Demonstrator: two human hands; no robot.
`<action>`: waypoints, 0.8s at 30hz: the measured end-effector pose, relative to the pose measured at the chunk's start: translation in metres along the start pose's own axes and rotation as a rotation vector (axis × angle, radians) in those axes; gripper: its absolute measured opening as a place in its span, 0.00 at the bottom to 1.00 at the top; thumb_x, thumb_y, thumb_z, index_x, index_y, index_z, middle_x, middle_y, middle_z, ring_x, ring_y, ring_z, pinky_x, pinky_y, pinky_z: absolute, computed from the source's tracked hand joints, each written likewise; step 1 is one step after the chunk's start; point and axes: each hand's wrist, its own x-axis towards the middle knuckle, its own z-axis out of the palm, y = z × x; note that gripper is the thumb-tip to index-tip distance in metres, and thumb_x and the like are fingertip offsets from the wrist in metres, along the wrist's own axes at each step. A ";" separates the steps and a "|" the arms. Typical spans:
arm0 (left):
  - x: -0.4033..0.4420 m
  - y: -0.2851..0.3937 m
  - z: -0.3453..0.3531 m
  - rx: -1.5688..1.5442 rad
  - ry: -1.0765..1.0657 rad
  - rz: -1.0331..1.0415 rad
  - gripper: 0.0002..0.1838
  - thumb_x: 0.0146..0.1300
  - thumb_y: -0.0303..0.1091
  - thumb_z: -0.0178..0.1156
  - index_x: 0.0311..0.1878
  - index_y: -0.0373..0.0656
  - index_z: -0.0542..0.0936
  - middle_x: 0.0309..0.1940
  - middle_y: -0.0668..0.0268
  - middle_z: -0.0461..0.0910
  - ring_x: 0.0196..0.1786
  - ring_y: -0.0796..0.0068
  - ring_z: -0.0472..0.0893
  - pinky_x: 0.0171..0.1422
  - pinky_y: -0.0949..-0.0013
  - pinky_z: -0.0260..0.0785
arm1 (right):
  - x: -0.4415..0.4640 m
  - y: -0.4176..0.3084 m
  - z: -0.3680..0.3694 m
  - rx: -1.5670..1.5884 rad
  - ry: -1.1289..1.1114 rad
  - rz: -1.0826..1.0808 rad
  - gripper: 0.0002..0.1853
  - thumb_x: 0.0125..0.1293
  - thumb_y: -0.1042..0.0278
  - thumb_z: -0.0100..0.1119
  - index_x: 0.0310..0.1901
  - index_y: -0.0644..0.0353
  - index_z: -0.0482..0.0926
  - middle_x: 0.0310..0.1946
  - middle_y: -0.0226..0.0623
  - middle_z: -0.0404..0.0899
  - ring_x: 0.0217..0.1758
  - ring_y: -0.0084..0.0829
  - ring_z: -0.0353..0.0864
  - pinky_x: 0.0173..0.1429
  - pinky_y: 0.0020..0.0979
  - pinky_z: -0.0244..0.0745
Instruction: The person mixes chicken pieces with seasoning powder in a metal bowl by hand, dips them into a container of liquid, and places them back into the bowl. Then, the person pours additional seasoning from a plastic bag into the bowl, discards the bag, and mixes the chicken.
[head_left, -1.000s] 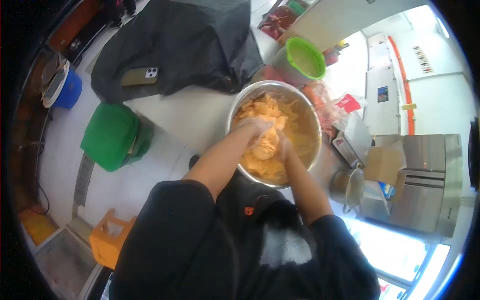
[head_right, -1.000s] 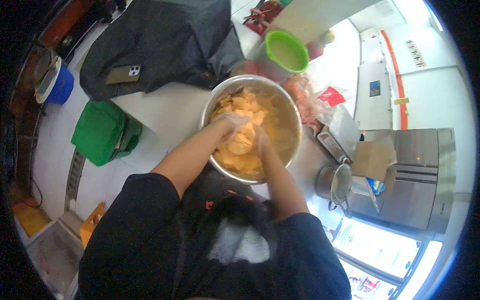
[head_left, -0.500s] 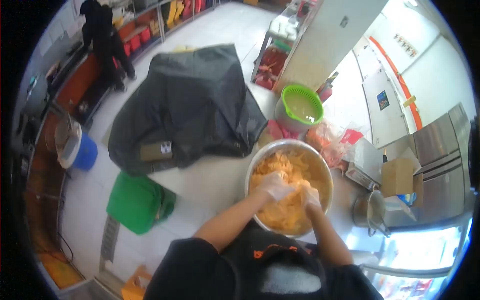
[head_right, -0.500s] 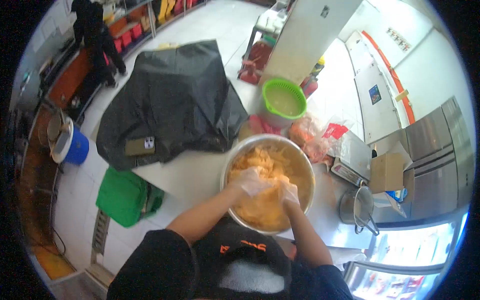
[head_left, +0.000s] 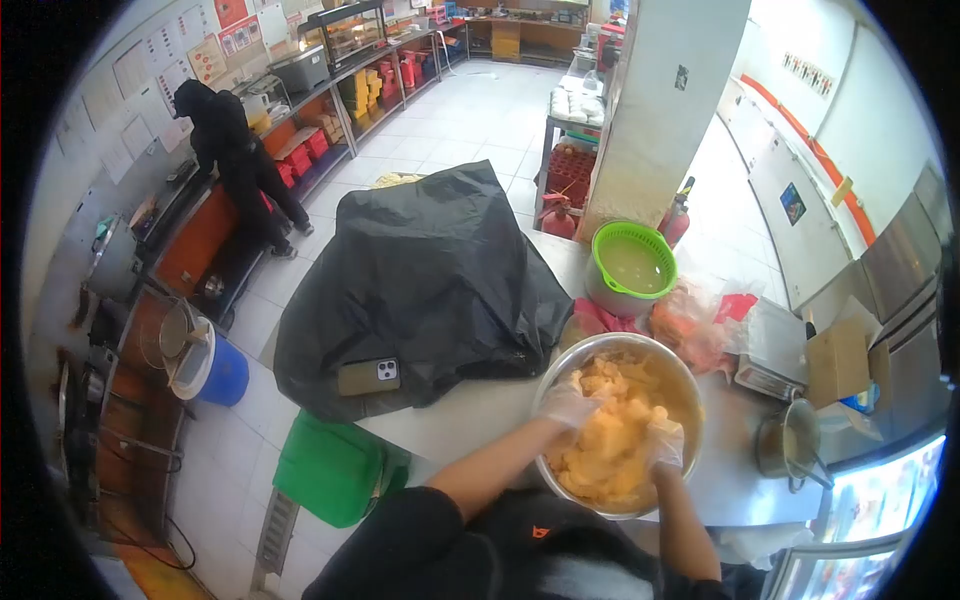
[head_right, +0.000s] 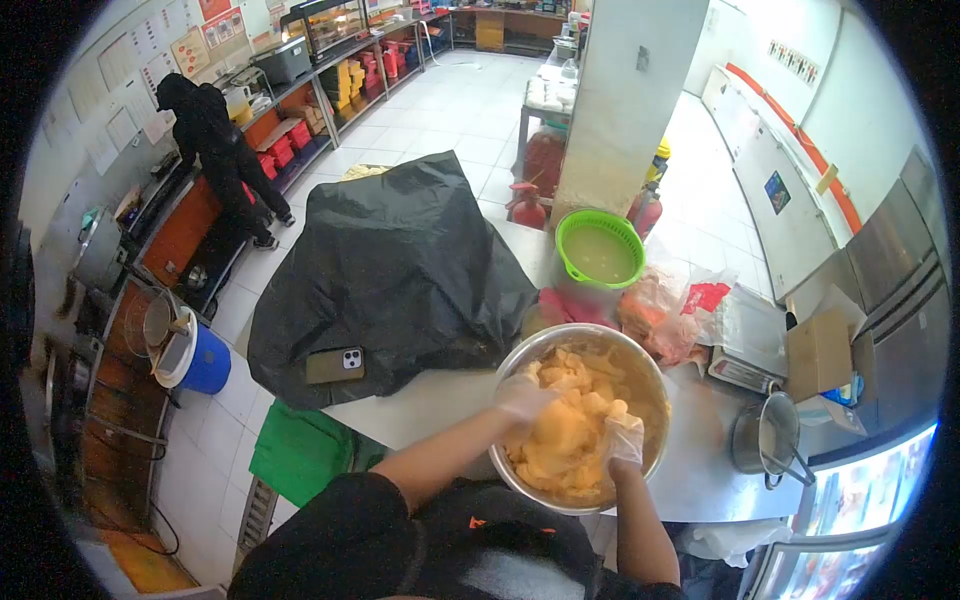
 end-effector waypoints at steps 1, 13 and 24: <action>0.001 0.001 -0.002 0.057 -0.026 0.027 0.51 0.61 0.70 0.55 0.70 0.28 0.68 0.67 0.41 0.71 0.71 0.49 0.71 0.76 0.60 0.60 | 0.004 0.006 -0.001 0.043 0.010 -0.091 0.26 0.73 0.44 0.53 0.28 0.61 0.81 0.18 0.27 0.71 0.21 0.26 0.69 0.27 0.36 0.64; -0.005 -0.043 0.045 -0.154 -0.181 0.346 0.29 0.72 0.54 0.52 0.61 0.37 0.78 0.54 0.50 0.81 0.55 0.58 0.82 0.58 0.59 0.72 | 0.003 0.049 0.016 0.712 -0.024 0.696 0.20 0.75 0.61 0.46 0.63 0.59 0.73 0.55 0.44 0.80 0.54 0.41 0.82 0.56 0.44 0.80; 0.017 -0.016 0.038 -0.030 -0.341 0.164 0.29 0.69 0.60 0.53 0.63 0.50 0.78 0.58 0.53 0.80 0.59 0.54 0.80 0.61 0.58 0.72 | -0.012 -0.005 0.057 0.408 -0.147 0.795 0.27 0.76 0.47 0.46 0.68 0.56 0.68 0.56 0.42 0.79 0.54 0.44 0.82 0.58 0.52 0.79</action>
